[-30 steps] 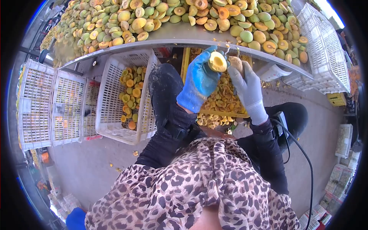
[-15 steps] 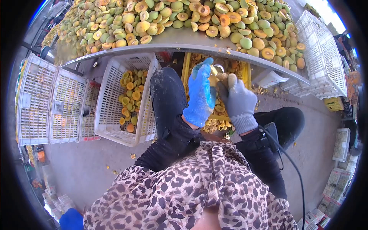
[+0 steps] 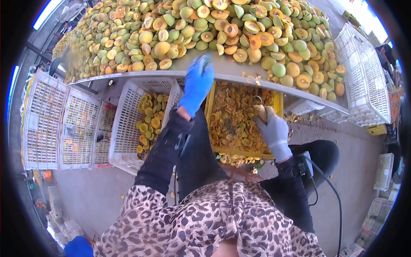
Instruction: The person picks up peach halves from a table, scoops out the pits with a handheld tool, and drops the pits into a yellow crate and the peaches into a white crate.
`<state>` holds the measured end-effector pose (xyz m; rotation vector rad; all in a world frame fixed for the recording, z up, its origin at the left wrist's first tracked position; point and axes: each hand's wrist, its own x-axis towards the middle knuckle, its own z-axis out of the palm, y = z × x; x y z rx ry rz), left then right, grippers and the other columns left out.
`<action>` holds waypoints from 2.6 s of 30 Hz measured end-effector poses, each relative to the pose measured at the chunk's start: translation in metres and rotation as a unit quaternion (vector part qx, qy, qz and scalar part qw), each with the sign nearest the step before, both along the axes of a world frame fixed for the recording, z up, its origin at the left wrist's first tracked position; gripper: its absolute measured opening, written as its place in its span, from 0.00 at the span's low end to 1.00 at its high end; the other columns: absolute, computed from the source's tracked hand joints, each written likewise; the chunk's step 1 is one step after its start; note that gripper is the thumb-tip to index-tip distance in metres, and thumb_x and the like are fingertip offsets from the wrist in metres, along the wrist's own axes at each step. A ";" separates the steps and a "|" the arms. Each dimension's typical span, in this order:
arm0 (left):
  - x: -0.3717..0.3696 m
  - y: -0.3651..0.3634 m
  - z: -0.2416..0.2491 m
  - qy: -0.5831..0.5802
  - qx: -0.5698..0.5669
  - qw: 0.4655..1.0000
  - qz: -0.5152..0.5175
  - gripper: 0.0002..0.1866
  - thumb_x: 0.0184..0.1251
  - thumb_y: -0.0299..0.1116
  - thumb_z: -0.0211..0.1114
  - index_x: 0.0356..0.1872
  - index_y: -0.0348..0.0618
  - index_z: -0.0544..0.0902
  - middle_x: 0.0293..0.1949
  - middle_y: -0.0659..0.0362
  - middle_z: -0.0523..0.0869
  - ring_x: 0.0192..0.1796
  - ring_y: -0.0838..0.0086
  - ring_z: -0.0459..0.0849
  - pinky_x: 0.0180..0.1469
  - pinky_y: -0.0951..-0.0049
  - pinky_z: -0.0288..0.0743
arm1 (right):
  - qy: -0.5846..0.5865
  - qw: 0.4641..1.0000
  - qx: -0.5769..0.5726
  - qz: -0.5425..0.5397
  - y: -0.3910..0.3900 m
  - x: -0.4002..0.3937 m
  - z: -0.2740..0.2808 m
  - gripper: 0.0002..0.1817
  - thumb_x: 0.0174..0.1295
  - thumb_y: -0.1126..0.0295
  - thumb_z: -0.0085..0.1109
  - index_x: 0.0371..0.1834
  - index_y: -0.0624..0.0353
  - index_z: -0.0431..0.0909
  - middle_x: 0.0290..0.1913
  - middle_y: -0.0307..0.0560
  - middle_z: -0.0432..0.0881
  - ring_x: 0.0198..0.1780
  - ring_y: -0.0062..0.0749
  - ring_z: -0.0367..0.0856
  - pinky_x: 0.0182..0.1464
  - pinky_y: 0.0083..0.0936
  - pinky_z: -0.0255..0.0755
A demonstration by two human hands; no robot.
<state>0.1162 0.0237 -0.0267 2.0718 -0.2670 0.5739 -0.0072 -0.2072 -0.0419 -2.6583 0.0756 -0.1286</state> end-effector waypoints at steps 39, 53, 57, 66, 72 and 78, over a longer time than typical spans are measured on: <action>-0.102 -0.078 0.079 0.323 -0.662 0.583 -0.343 0.17 0.70 0.38 0.51 0.44 0.32 0.78 0.42 0.45 0.83 0.43 0.58 0.83 0.50 0.59 0.78 | -0.069 0.923 0.373 0.058 0.029 -0.040 0.081 0.15 0.67 0.62 0.54 0.42 0.65 0.76 0.26 0.56 0.81 0.32 0.46 0.85 0.32 0.30 0.72; -0.108 -0.098 0.059 0.261 -0.614 0.676 -0.314 0.19 0.73 0.46 0.52 0.39 0.38 0.79 0.33 0.57 0.82 0.36 0.73 0.81 0.42 0.76 0.75 | -0.060 0.930 0.333 0.141 0.011 -0.039 0.069 0.15 0.67 0.64 0.54 0.45 0.68 0.77 0.24 0.51 0.81 0.28 0.24 0.80 0.29 0.27 0.70; -0.112 -0.094 0.058 0.266 -0.635 0.621 -0.375 0.21 0.74 0.42 0.50 0.55 0.34 0.75 0.46 0.53 0.81 0.47 0.69 0.80 0.53 0.71 0.74 | 0.031 0.920 0.383 0.073 0.003 -0.037 0.087 0.16 0.67 0.65 0.54 0.48 0.68 0.77 0.23 0.48 0.81 0.26 0.22 0.79 0.29 0.27 0.70; -0.117 -0.081 0.051 0.271 -0.479 0.782 -0.291 0.29 0.77 0.55 0.40 0.55 0.37 0.74 0.44 0.56 0.83 0.43 0.72 0.82 0.49 0.74 0.77 | -0.124 0.965 0.194 0.123 0.013 -0.042 0.075 0.15 0.64 0.60 0.58 0.38 0.64 0.73 0.22 0.61 0.77 0.27 0.58 0.78 0.27 0.42 0.69; -0.110 -0.079 0.047 0.271 -0.512 0.771 -0.265 0.33 0.75 0.60 0.38 0.45 0.37 0.79 0.36 0.54 0.85 0.37 0.73 0.83 0.45 0.75 0.78 | -0.048 0.981 0.129 0.138 0.011 -0.045 0.073 0.18 0.64 0.55 0.58 0.37 0.63 0.74 0.23 0.63 0.77 0.28 0.59 0.79 0.28 0.45 0.70; -0.089 -0.065 0.070 0.421 -0.178 0.832 -0.314 0.40 0.72 0.65 0.35 0.29 0.37 0.82 0.28 0.58 0.85 0.32 0.75 0.83 0.42 0.78 0.77 | 0.012 0.962 0.203 0.183 0.005 -0.047 0.069 0.19 0.66 0.55 0.55 0.40 0.65 0.75 0.23 0.62 0.78 0.27 0.57 0.80 0.28 0.41 0.71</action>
